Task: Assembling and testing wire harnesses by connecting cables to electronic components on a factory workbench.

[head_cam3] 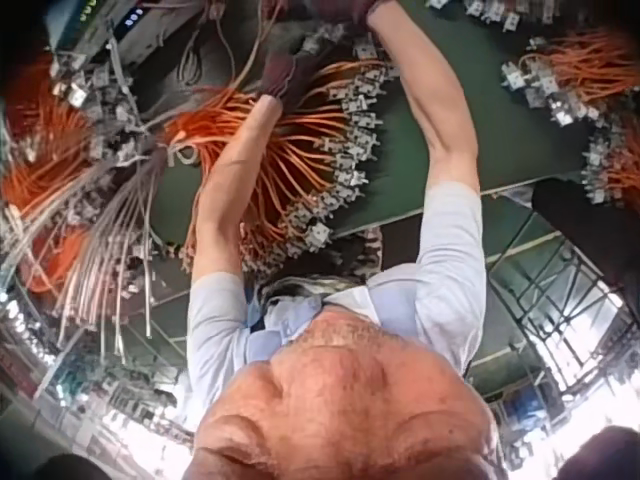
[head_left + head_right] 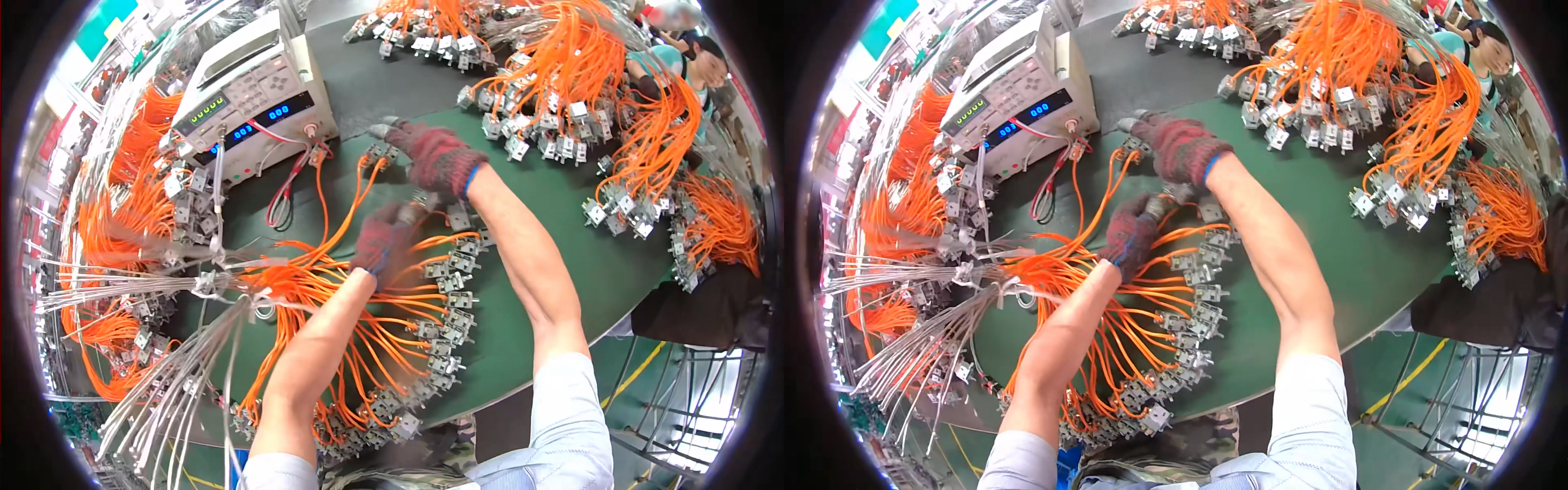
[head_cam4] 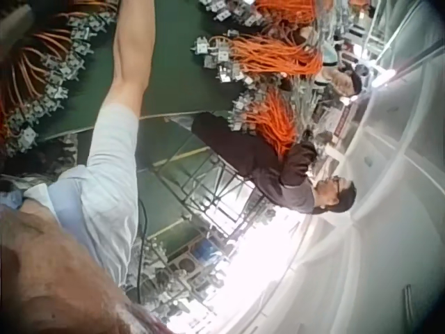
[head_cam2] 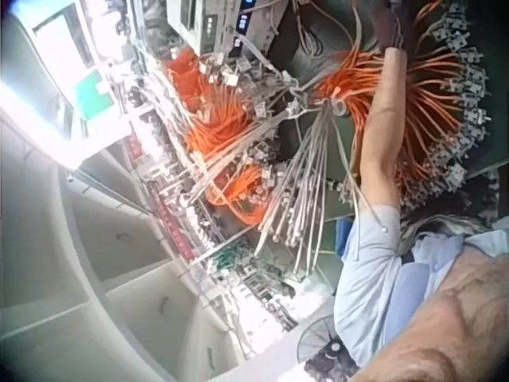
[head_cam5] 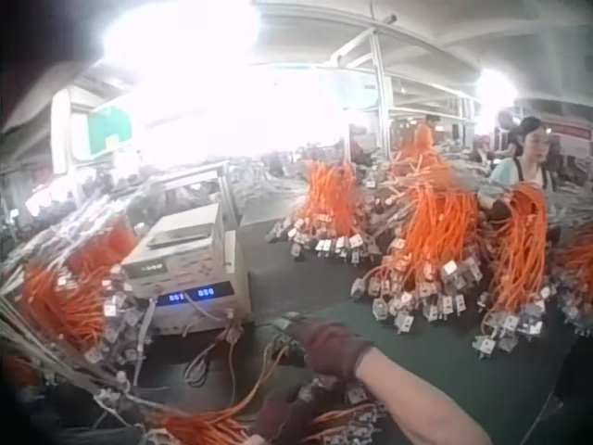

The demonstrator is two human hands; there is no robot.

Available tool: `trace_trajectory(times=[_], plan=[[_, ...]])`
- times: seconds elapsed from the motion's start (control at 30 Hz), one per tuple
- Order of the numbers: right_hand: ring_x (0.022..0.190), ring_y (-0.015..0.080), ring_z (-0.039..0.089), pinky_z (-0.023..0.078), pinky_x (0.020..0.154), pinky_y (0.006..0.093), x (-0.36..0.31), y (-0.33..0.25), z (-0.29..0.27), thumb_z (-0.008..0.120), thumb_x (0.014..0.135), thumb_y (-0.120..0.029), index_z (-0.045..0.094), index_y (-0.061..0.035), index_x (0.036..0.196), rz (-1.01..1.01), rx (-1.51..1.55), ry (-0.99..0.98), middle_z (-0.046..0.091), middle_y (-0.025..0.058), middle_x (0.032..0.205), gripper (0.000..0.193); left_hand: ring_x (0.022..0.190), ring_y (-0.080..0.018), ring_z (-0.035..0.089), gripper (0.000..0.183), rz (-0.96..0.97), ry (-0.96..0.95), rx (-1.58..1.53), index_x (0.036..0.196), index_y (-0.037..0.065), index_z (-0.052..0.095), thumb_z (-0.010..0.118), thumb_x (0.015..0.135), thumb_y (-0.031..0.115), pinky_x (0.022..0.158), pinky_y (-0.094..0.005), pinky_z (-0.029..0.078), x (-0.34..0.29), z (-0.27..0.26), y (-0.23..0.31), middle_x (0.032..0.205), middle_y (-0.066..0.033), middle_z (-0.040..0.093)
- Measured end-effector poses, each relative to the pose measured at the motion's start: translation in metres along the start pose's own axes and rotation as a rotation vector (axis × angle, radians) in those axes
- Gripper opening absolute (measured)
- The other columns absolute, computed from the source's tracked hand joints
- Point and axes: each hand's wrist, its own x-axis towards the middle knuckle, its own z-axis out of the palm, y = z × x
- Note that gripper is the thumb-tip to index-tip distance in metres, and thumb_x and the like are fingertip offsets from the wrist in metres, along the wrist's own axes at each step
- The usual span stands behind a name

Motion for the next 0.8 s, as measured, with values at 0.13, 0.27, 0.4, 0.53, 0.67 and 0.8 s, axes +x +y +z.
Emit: trace_trajectory(times=[0.13,0.27,0.4,0.53,0.67,0.8], plan=[[0.133,0.0395,0.062,0.052,0.111,0.0477,0.035,-0.003,0.025,0.070,0.087,-0.024,0.061,-0.0166,0.150,0.065,-0.085,-0.158,0.065,0.0170,0.146,0.064,0.114,-0.0472,0.066,0.043,0.041,-0.076,0.109,0.130,0.005,0.070,0.055,0.103,0.034,0.100,-0.0519,0.049,-0.004,0.000,0.015,0.122,-0.0270,0.072],[0.120,0.0392,0.071,0.057,0.102,0.0494,0.042,-0.004,0.034,0.066,0.092,-0.029,0.073,-0.0147,0.133,0.107,-0.038,-0.231,0.075,0.0171,0.128,0.044,0.113,-0.0477,0.067,0.042,0.114,-0.035,0.155,0.132,0.005,0.069,0.055,0.102,0.030,0.098,-0.0526,0.050,-0.007,0.000,0.014,0.122,-0.0278,0.072],[0.120,0.0341,0.071,0.057,0.099,0.0447,0.015,-0.026,-0.011,0.072,0.091,-0.033,0.071,-0.0157,0.139,0.399,-0.207,-0.660,0.071,0.0181,0.135,0.052,0.106,-0.0457,0.070,0.038,0.150,0.077,0.157,0.126,0.004,0.071,0.060,0.101,0.031,0.092,-0.0518,0.053,-0.020,-0.002,0.021,0.115,-0.0255,0.074],[0.113,0.0292,0.073,0.059,0.094,0.0440,-0.035,-0.045,-0.028,0.071,0.093,-0.033,0.066,-0.0121,0.146,0.472,0.196,-0.574,0.073,0.0180,0.131,0.057,0.091,-0.0428,0.073,0.033,0.299,0.140,0.329,0.114,0.006,0.073,0.065,0.101,0.035,0.079,-0.0507,0.056,-0.042,-0.016,0.048,0.099,-0.0190,0.076],[0.114,0.0327,0.072,0.057,0.097,0.0445,-0.060,-0.029,-0.017,0.069,0.095,-0.034,0.063,-0.0077,0.146,0.419,0.281,-0.395,0.072,0.0186,0.128,0.057,0.083,-0.0358,0.075,0.027,0.671,0.432,0.473,0.115,0.007,0.074,0.075,0.096,0.026,0.074,-0.0405,0.057,-0.036,-0.032,0.059,0.090,-0.0200,0.072],[0.118,0.0381,0.069,0.054,0.102,0.0470,-0.057,-0.042,-0.011,0.069,0.095,-0.034,0.063,-0.0072,0.144,0.382,0.168,-0.346,0.072,0.0198,0.128,0.056,0.103,-0.0422,0.073,0.041,0.229,0.880,0.761,0.121,0.003,0.066,0.076,0.094,0.033,0.090,-0.0510,0.058,0.053,-0.076,0.035,0.103,-0.0271,0.072]])
